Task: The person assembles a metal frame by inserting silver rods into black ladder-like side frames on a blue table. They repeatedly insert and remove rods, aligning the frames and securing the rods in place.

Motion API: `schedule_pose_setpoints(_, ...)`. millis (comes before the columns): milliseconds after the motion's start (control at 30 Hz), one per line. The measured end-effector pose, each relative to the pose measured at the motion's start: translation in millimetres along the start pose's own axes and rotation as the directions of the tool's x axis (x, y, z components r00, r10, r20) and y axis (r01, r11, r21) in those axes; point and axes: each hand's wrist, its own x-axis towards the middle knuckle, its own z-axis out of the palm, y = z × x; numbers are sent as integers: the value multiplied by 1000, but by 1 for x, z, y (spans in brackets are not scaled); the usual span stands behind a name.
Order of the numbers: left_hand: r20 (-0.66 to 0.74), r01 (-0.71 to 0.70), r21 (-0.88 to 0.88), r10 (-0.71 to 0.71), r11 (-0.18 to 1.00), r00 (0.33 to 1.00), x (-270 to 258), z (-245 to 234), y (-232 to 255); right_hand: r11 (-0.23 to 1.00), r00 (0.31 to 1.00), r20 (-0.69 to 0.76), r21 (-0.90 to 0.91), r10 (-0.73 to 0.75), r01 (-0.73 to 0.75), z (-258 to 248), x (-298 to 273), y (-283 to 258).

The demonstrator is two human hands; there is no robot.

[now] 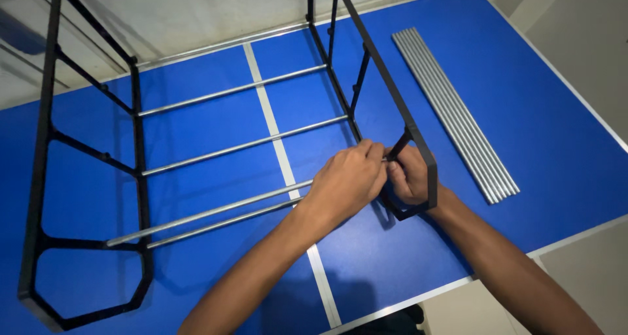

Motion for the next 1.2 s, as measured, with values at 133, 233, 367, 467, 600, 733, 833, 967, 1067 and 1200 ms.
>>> schedule_pose_setpoints(133,6,7,0,-7,1000,1000,0,-3,4,996,998,-17,73,-52,53,2,0,1)
schedule_pose_setpoints(233,14,9,-14,-9,1000,1000,1,-4,6,998,1000,14,55,-19,18,0,0,2)
schedule_pose_setpoints(367,62,32,8,-32,999,998,1,-5,6,1000,1000,10,15,-19,19,0,1,1)
schedule_pose_setpoints(467,41,27,14,-27,1000,999,1,-6,6,999,999,-10,28,-46,46,1,2,0)
schedule_pose_setpoints(600,60,44,8,-45,999,997,2,-6,5,993,999,49,117,-8,2,3,3,3)
schedule_pose_setpoints(733,50,73,1,-73,997,996,1,-6,7,997,998,-1,57,-58,58,3,1,2)
schedule_pose_setpoints(833,35,90,29,-91,996,995,2,-2,9,996,997,-15,32,-77,78,2,3,1)
schedule_pose_setpoints(967,28,89,44,-90,995,996,0,0,11,997,997,-17,26,-73,73,0,5,-2)
schedule_pose_setpoints(1067,7,55,33,-55,998,998,-1,0,9,996,997,-18,33,-80,80,0,7,-1)
schedule_pose_setpoints(1200,-13,31,24,-31,999,999,-2,-3,11,996,996,-24,28,-83,84,0,6,0)
